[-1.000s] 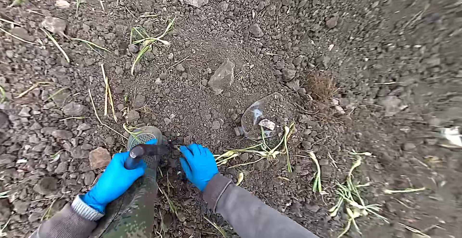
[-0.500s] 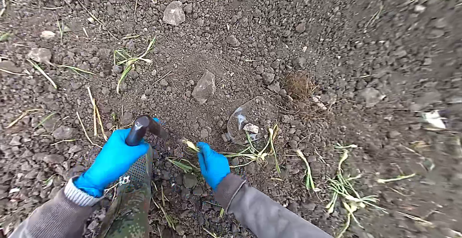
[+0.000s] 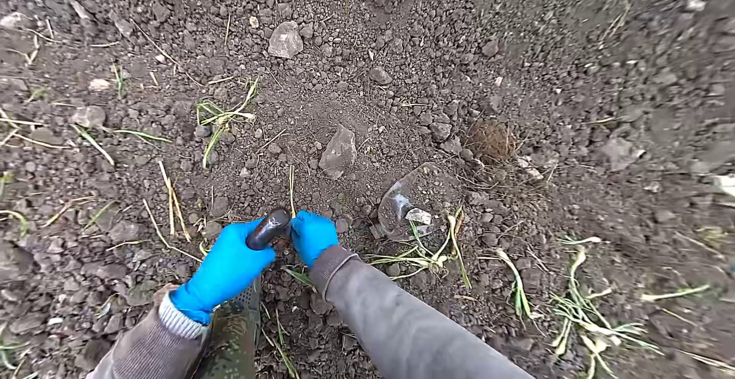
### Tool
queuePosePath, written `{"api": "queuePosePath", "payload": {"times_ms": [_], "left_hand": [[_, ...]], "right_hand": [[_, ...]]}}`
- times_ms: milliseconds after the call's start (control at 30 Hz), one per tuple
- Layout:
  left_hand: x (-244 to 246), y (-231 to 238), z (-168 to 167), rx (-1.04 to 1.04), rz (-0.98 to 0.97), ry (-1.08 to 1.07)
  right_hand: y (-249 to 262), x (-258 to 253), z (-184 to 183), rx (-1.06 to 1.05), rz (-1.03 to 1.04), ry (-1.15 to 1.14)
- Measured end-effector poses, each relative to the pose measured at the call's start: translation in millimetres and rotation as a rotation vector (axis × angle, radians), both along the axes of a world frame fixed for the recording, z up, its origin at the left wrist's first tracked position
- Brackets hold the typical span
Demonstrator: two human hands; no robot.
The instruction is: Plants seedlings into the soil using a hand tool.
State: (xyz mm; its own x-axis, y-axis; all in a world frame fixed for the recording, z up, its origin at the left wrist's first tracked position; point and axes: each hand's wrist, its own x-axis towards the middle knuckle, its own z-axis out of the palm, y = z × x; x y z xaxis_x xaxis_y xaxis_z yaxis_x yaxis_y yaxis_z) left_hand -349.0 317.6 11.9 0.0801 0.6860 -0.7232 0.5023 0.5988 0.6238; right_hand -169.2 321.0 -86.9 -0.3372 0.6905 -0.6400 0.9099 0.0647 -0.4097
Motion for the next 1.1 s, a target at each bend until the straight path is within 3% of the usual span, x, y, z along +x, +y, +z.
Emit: {"api": "queuePosePath", "payload": {"times_ms": [67,167,233,400,467,567,633,733,800,967,1100], "left_hand": [[-9,-4,9,0.023,0.05,-0.021],[-23,-24,-16,0.005,0.19,-0.124],[-36,-26,-21,-0.015,0.265,-0.194],[-40,3,42,0.171,0.155,-0.187],[-18,14,22,0.073,0.008,-0.064],[2,11,-35,-0.081,-0.165,-0.069],[-1,0,-35,-0.086,-0.08,-0.111],[-13,-1,-10,-0.056,0.048,-0.105],[-21,-11,-11,-0.009,0.065,-0.106],[-45,-40,-48,0.019,0.34,-0.237],[-50,-37,-52,-0.02,0.406,-0.285]], "right_hand": [[-3,-12,-14,-0.047,-0.013,0.006],[3,-10,-16,-0.217,0.042,-0.046],[3,3,-15,-0.217,0.093,-0.056],[1,36,-2,-0.029,0.014,-0.093],[4,46,6,0.037,-0.014,-0.1],[11,45,16,0.111,-0.006,-0.087],[4,33,10,0.146,0.037,-0.043],[0,-5,-10,-0.173,0.057,-0.148],[-5,-17,-21,-0.284,0.081,-0.181],[5,21,-23,-0.017,0.218,-0.055],[52,38,-19,0.052,0.46,-0.222]]}}
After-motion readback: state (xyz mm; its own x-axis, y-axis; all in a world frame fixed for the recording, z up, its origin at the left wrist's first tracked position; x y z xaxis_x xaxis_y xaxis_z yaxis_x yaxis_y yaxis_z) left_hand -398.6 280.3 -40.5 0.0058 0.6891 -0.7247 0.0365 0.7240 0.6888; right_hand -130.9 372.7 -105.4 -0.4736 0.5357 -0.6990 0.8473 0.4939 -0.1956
